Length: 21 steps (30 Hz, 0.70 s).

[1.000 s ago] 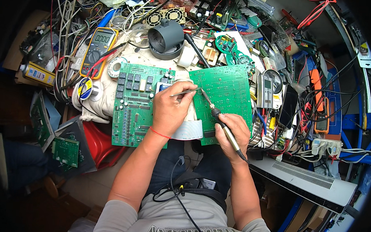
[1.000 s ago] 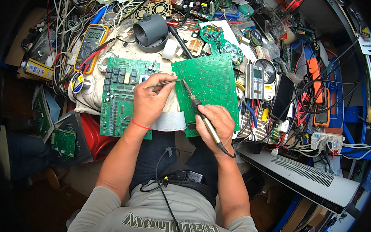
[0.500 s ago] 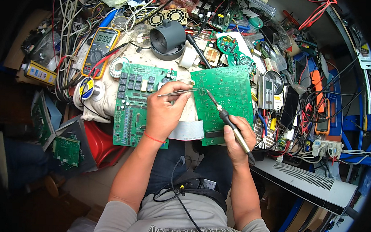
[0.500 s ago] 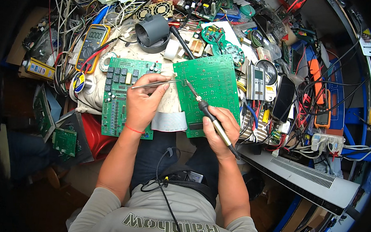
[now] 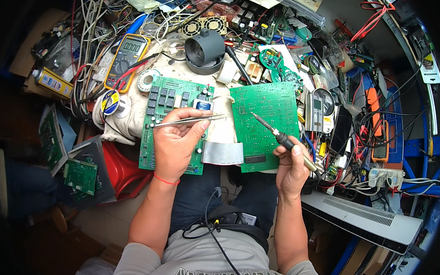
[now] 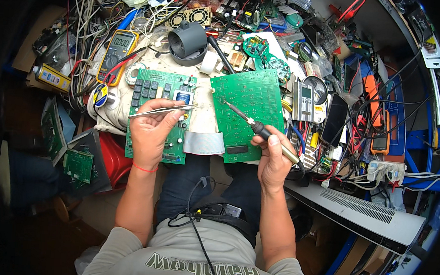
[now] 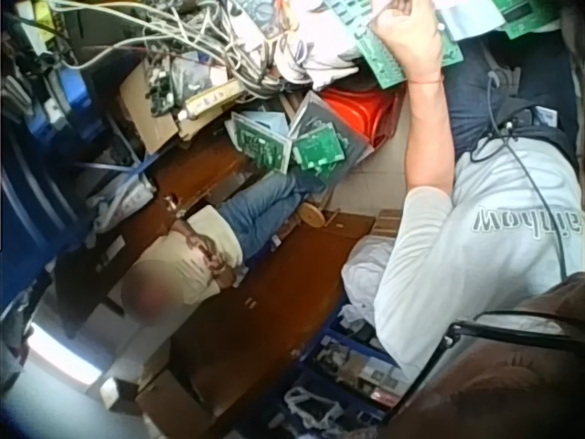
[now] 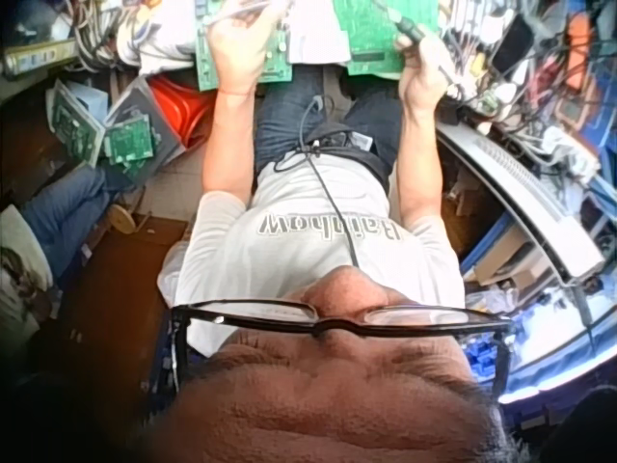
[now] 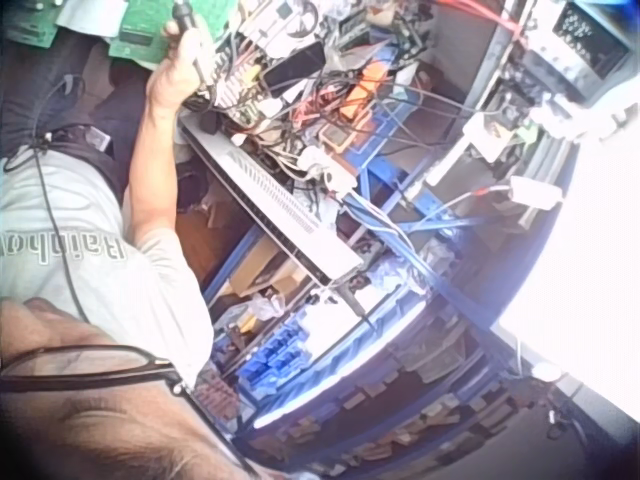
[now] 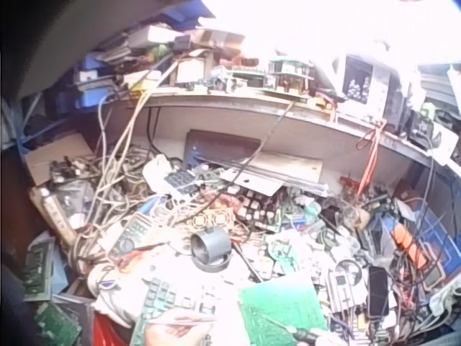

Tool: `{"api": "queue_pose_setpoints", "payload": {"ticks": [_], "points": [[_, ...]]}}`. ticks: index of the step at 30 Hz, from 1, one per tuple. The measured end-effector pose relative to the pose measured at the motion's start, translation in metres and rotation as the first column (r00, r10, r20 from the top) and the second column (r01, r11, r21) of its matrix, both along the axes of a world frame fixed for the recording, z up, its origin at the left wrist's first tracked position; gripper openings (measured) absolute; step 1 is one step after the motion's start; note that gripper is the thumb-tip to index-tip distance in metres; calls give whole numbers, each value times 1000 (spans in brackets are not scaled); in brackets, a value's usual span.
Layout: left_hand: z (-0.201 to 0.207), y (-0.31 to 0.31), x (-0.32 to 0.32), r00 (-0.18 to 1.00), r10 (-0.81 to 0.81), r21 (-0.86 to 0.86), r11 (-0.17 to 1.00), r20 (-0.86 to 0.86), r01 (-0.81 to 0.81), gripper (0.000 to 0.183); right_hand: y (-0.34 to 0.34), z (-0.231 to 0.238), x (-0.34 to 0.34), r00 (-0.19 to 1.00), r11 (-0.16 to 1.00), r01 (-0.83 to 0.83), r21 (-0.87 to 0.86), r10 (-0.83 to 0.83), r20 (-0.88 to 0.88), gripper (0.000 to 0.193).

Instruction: The person uses a soldering iron and tweezers to solder components on a green circuit board. They repeatedly heat joints and apply solder, then flip the board to work on the opposite side.

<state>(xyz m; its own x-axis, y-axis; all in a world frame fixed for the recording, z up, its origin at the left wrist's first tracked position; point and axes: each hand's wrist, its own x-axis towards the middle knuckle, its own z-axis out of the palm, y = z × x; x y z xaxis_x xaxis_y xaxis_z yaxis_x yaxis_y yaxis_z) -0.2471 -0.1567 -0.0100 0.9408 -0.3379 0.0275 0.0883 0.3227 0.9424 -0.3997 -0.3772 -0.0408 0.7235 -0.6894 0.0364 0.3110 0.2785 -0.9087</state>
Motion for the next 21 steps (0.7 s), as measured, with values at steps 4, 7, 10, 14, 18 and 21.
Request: {"api": "queue_pose_setpoints", "payload": {"ticks": [4,7,10,14,18,21], "points": [[0,13,-8,1000,10,-44,999,17,-10,23,5,5,-6,1000,1000,-8,13,8,6,38],[-1,22,-15,1000,6,-38,999,1,-6,23,16,8,-15,999,996,-18,-82,15,-41,38],[-4,26,-22,998,2,-45,999,-64,-4,23,24,9,-22,997,988,-46,-147,37,-60,37],[-9,27,-26,994,-6,-77,997,-111,-2,24,31,10,-27,998,998,-55,-1,55,-18,37],[-9,25,-28,990,-6,-78,997,-143,-5,25,26,16,-29,999,996,-8,87,5,42,37],[-8,23,-29,992,-5,-54,999,-123,-2,25,2,25,-27,987,980,162,-116,-161,22,39]]}}
